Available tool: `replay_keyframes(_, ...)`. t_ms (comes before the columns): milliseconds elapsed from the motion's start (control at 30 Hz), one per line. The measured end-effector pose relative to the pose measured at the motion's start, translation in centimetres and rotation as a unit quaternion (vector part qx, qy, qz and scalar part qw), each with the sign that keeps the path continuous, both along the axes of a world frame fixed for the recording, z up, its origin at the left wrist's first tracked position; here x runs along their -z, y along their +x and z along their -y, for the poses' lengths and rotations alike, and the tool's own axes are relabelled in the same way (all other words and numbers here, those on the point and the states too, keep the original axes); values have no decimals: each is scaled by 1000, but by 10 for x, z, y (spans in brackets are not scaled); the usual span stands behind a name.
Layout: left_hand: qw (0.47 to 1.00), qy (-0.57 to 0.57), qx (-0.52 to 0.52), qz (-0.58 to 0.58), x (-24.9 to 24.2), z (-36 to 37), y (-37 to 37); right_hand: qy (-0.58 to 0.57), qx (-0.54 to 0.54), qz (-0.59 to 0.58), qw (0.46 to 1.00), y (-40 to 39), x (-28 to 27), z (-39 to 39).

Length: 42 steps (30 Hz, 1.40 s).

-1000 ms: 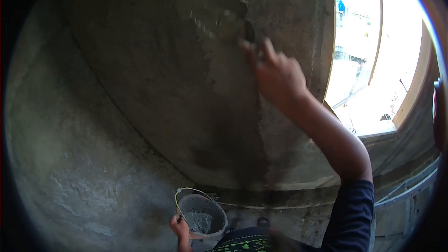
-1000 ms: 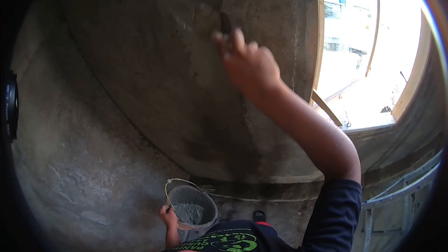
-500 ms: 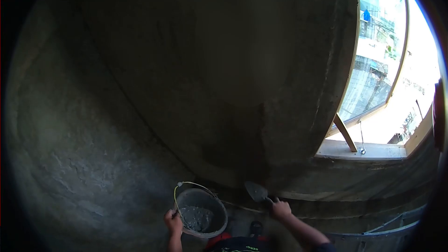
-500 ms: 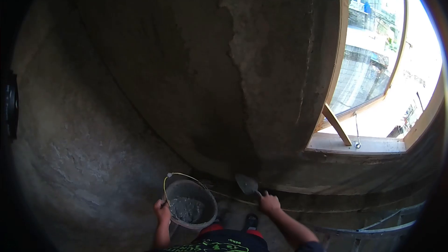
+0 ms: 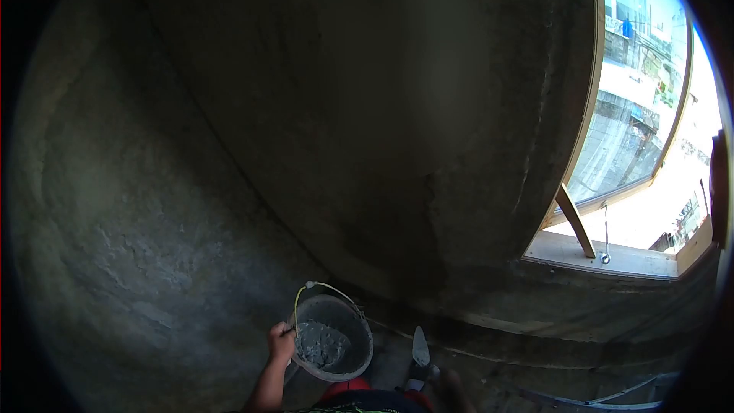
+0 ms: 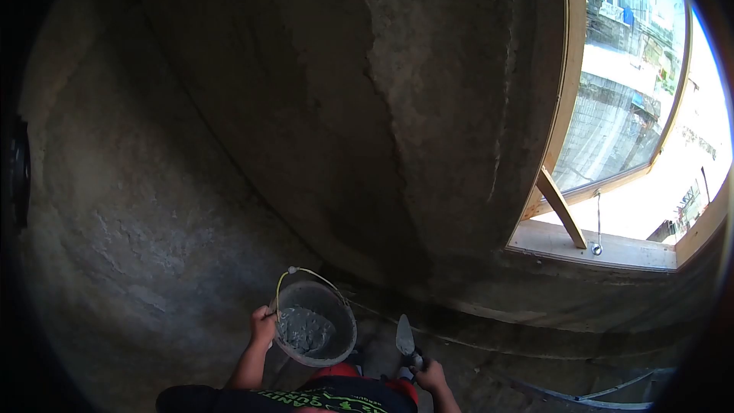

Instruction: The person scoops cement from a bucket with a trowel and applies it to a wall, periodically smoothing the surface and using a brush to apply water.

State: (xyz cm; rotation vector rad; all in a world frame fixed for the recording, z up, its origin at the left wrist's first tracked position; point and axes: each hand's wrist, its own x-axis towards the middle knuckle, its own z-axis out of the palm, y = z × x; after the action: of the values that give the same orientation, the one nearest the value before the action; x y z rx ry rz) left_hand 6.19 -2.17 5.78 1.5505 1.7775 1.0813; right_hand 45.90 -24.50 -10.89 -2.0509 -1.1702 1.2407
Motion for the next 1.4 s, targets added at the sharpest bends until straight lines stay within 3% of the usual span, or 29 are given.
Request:
replay_keyframes(133, 1000, 12, 8, -16, -2, 5, 0, -5, 25, -34, 999, -6, -2, -9)
replay_keyframes(233, 1000, -2, 10, 25, 8, 4, -8, 6, 17, 19, 1000, -17, -26, -10)
replay_keyframes(400, 999, 14, 24, 16, 1, 7, -13, 21, 114, -49, 992, -37, -75, -15)
replay_keyframes(533, 999, 3, 35, 39, 11, 9, -35, 33, 102, 48, 993, -53, -78, -28)
replay_keyframes(633, 999, -15, 22, 30, 13, 16, -45, 41, 43, 59, 996, -63, -95, -40)
replay_keyframes(700, 999, -3, 31, -17, 23, 20, -56, -47, 31, -82, 995, -77, -104, -50)
replay_keyframes(733, 999, -3, 32, -11, 28, 18, -66, 33, -37, -8, 999, -87, -92, -59)
replay_keyframes(767, 999, 7, 38, -19, 31, 21, -68, 27, -40, -2, 999, -91, -88, -58)
replay_keyframes(833, 999, 12, 43, -21, 42, 22, -76, 62, -132, 3, 989, -116, -123, -78)
replay_keyframes(900, 997, 39, 50, -44, 58, 16, -90, 7, -154, -3, 988, -135, -123, -95)
replay_keyframes(967, 996, 51, 59, -43, 77, 3, -101, 44, -362, 18, 931, -141, -68, -118)
replay_keyframes(1000, 995, 51, 63, -51, 85, -1, -105, 96, -460, 85, 879, -144, -44, -128)
replay_keyframes(1033, 998, -3, 58, -30, 69, -2, -103, 147, -556, 133, 807, -160, -64, -139)
replay_keyframes(1067, 997, 3, 67, -31, 57, -5, -102, 51, -599, 139, 787, -172, -82, -153)
replay_keyframes(1100, 995, 34, 88, -36, 66, -11, -110, 99, -614, 141, 771, -173, -42, -159)
replay_keyframes(1133, 994, 46, 94, -19, 63, -12, -114, -19, -561, 156, 813, -189, -89, -170)
replay_keyframes(1167, 994, 41, 97, -20, 55, -9, -122, 195, -580, 140, 778, -181, -27, -168)
replay_keyframes(1200, 994, 40, 99, -19, 41, -7, -123, 121, -560, 180, 800, -184, -26, -174)
replay_keyframes(1233, 994, 46, 102, 2, 22, -3, -123, -14, -492, 208, 845, -210, -93, -184)
replay_keyframes(1300, 994, 28, 107, -19, 21, -4, -132, 109, -528, 239, 808, -216, -80, -190)
replay_keyframes(1400, 993, 4, 118, 30, 9, -7, -129, 63, -481, 176, 857, -235, -114, -196)
